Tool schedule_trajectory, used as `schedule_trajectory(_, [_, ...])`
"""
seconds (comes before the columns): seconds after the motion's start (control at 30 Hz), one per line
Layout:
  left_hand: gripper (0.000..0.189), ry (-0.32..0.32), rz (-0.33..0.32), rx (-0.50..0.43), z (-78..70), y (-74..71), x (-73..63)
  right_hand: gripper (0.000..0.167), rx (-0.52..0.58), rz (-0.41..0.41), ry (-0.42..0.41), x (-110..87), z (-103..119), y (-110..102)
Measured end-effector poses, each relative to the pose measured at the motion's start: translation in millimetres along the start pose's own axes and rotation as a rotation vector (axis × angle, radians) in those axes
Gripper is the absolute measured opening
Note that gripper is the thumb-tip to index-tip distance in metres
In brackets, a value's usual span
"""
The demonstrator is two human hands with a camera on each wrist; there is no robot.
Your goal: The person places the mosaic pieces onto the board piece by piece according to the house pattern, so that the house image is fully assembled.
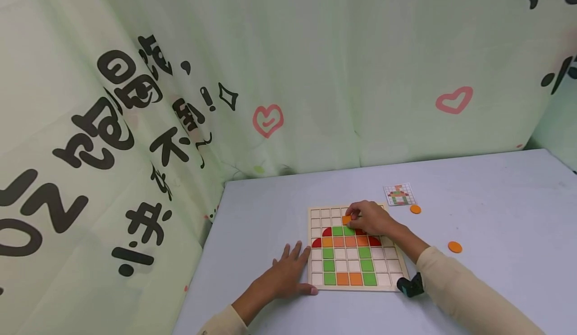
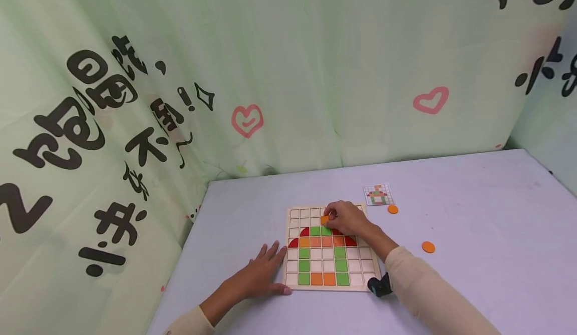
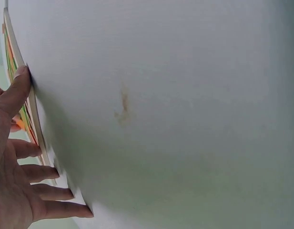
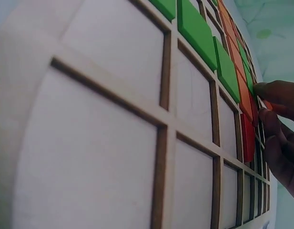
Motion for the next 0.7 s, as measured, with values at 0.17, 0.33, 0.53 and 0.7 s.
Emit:
schedule_trajectory(0.17, [0.103, 0.002, -0.006, 0.005, -0.3, 0.9, 0.3, 0.020, -0.021, -0.001, 0.013, -0.2, -0.1, -0.1])
schedule_trajectory(0.33, [0.103, 0.004, -0.006, 0.011, -0.7, 1.0, -0.2, 0.024, -0.025, 0.008, 0.054, -1.0, -1.4, -0.2])
schedule_trajectory(0.53, [0.102, 0.010, -0.011, 0.003, -1.0, -1.3, -2.4, 0.022, -0.018, 0.012, 0.068, -1.1, -1.0, -0.5])
schedule_trajectory(0.7, [0.102, 0.014, -0.014, 0.011, -1.1, -2.3, -2.9, 0.019, -0.042, 0.006, 0.061, 0.3, -1.4, -0.6])
Point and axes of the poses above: each hand's wrist, its own x-axis towards the middle knuckle, its own y-axis out of the palm, z = x × y, the point moved 7 cm from there along x, towards the middle knuckle, and after that the axes turned 14 degrees about x, right-handed, at the moved point
